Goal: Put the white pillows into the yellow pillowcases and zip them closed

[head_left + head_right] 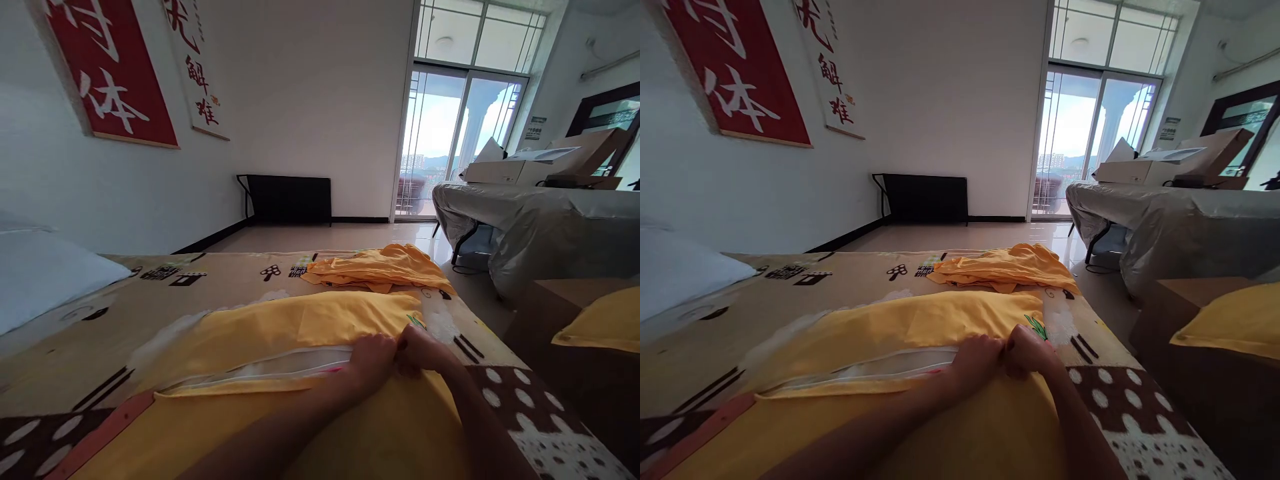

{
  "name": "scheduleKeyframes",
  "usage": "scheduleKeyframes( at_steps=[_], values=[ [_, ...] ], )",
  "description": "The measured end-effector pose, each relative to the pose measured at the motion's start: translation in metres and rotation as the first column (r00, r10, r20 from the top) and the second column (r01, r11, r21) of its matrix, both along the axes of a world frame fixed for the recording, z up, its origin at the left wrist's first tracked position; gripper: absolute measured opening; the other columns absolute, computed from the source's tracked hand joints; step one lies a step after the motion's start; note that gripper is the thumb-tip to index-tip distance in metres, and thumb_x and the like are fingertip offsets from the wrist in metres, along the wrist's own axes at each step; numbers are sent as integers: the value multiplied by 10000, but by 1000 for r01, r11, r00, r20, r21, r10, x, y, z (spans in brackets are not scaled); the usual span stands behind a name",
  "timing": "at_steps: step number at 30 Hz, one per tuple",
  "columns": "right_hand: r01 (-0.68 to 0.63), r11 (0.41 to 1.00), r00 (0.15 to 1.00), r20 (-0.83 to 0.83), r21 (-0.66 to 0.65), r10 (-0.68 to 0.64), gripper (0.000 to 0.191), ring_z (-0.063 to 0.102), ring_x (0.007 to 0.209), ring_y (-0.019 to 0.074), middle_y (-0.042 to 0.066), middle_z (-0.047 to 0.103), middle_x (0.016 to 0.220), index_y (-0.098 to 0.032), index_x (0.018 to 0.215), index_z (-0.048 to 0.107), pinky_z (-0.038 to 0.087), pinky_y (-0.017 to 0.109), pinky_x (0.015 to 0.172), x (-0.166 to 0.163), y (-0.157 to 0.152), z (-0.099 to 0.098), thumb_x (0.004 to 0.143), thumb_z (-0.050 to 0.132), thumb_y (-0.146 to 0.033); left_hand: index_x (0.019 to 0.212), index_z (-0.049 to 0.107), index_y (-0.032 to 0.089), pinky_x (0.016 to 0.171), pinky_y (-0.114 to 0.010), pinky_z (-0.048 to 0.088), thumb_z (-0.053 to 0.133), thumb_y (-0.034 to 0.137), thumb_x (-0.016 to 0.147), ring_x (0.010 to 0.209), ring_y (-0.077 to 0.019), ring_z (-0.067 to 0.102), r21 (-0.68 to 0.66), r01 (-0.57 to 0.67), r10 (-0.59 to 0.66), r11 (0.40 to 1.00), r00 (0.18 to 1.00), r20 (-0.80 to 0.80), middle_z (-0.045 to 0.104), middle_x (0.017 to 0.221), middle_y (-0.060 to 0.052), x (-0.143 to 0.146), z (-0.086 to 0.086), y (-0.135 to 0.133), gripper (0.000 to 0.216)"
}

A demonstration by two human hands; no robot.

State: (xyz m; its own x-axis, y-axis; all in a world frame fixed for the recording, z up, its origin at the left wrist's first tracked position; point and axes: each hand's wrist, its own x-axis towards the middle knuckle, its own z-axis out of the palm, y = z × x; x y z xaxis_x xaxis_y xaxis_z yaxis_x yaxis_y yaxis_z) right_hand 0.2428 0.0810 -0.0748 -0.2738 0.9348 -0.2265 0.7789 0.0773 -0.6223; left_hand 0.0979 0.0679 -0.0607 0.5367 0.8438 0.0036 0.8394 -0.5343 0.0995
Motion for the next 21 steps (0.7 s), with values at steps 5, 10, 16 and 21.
scheduleKeyframes(
  at_steps=[5, 10, 16, 21],
  values=[
    [-35, 994, 992, 123, 104, 22, 169, 457, 461, 72, -1, 545, 456, -115, 536, 634, 310, 180, 459, 0, 0, 4, 653, 522, -160, 945, 650, 103, 777, -415, 518, 417, 158, 831, 898, -307, 665, -27, 62, -63, 998, 997, -35, 690, 928, -169, 4, 2, 2, 266],
    [-144, 949, 976, 196, 281, 90, 120, 454, 560, 79, -7, 583, 564, -127, 668, 664, 263, 202, 520, 7, -6, 10, 656, 546, -141, 1012, 621, 103, 804, -404, 518, 431, 137, 807, 966, -300, 649, -66, 105, -109, 992, 992, -56, 680, 1029, -156, 1, 10, 2, 282],
    [-231, 880, 943, 319, 415, 97, 109, 466, 611, 99, 15, 639, 691, -171, 731, 645, 214, 236, 539, 8, -9, 11, 704, 540, -155, 1039, 576, 124, 782, -378, 517, 413, 128, 796, 973, -286, 645, -80, 105, -108, 991, 993, -42, 676, 1030, -141, -5, 12, 0, 292],
    [-268, 901, 944, 280, 341, 175, 55, 432, 583, 83, -10, 614, 644, -164, 681, 641, 239, 213, 544, 9, -1, 9, 665, 589, -156, 1013, 568, 128, 783, -385, 511, 447, 114, 754, 955, -288, 645, -76, 81, -86, 994, 995, -58, 670, 1027, -149, -5, 11, -3, 286]
  ],
)
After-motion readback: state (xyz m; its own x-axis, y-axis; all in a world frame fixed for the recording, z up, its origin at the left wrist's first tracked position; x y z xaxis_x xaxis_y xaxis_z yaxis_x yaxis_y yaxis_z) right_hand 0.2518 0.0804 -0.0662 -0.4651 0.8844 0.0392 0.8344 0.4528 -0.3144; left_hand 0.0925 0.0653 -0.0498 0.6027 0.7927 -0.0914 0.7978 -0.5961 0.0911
